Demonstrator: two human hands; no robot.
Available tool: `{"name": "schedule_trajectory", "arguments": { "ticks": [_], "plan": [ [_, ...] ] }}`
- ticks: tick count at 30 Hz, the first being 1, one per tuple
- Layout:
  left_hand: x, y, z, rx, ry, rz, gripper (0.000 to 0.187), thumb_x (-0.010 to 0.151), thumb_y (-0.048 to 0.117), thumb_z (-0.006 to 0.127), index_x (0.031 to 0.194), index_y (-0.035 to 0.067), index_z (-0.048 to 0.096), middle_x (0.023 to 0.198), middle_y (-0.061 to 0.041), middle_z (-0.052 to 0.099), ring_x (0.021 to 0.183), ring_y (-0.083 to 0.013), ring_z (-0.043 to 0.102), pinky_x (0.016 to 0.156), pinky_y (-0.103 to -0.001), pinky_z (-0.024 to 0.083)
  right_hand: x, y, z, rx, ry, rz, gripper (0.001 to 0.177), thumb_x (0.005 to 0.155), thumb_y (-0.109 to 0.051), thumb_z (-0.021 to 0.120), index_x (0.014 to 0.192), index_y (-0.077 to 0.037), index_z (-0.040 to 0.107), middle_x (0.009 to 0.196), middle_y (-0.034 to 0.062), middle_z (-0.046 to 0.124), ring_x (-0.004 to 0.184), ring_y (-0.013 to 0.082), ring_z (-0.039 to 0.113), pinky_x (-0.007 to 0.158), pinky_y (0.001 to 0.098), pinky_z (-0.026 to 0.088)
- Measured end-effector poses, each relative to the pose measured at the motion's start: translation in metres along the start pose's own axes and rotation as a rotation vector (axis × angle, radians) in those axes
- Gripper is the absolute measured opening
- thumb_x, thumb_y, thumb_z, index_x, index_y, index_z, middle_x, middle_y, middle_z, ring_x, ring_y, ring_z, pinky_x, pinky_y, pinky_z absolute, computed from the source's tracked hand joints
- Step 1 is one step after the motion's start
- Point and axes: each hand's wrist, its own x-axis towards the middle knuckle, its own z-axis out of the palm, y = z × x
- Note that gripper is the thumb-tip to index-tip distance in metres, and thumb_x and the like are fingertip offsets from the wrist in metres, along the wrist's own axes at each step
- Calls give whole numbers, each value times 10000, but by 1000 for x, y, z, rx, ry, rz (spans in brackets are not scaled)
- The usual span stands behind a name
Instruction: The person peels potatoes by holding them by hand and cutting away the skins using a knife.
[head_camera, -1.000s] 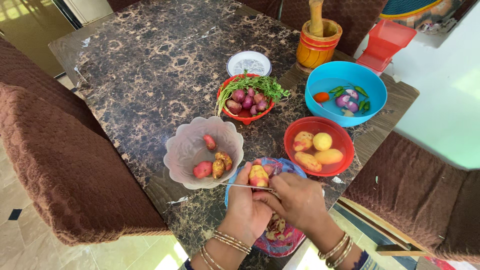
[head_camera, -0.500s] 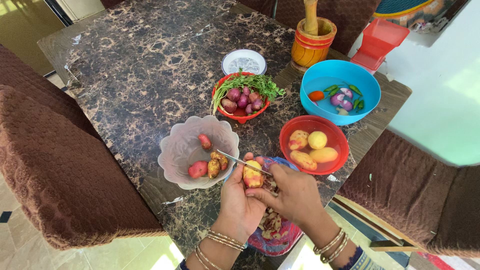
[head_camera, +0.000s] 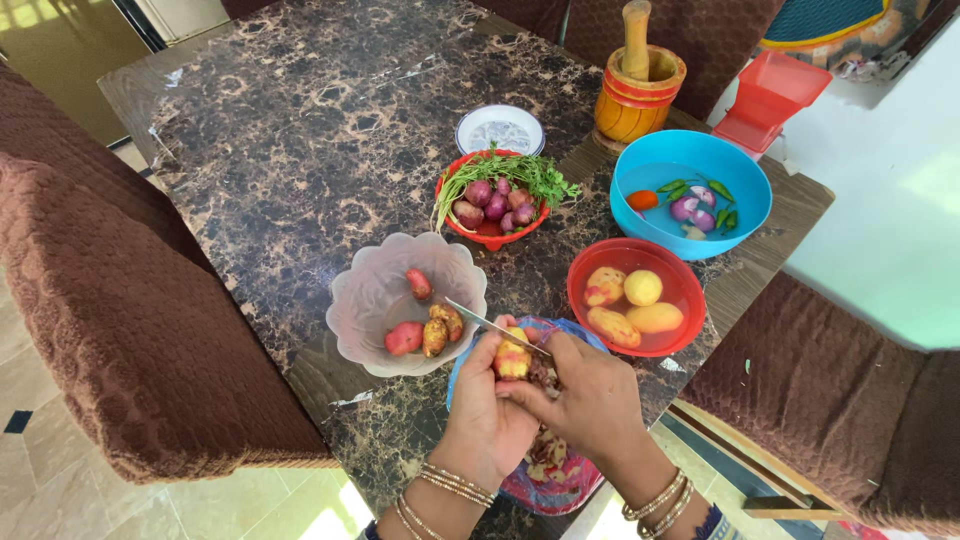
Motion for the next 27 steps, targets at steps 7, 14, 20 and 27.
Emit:
{"name": "schedule_trajectory", "arguments": {
  "ticks": [7,14,20,27],
  "plan": [
    [5,-6,-5,-44,-31,63,165,1006,282,606,1034,121,628,923,-74,717,824,-170,667,757,-280,545,-14,2,5,-169,70,-148,400,836,-511,783,824,-138,638,702,56,614,632,274,664,550,406,506],
    [-1,-5,-1,-23,-80,-65,236,994,368,562,1022,146,637,891,-39,701,784,-174,649,749,-343,562,-9,-2,0,-71,116,-35,531,715,-564,800,757,-73,601,670,63,596,562,272,628,472,397,475],
    [8,-11,-14,-46,-93,-30,248,1023,348,531,1069,137,651,912,-63,698,777,-191,645,746,-329,555,-19,1,0,-201,112,-180,376,844,-475,782,789,-134,635,692,36,595,594,250,645,518,396,494],
    [4,-3,-18,18,-254,-86,281,1059,344,529,1107,95,652,948,-57,714,793,-189,644,733,-324,554,-9,4,-5,-120,13,-20,630,672,-651,801,855,-74,630,629,86,644,551,299,675,468,427,493]
  ]
}}
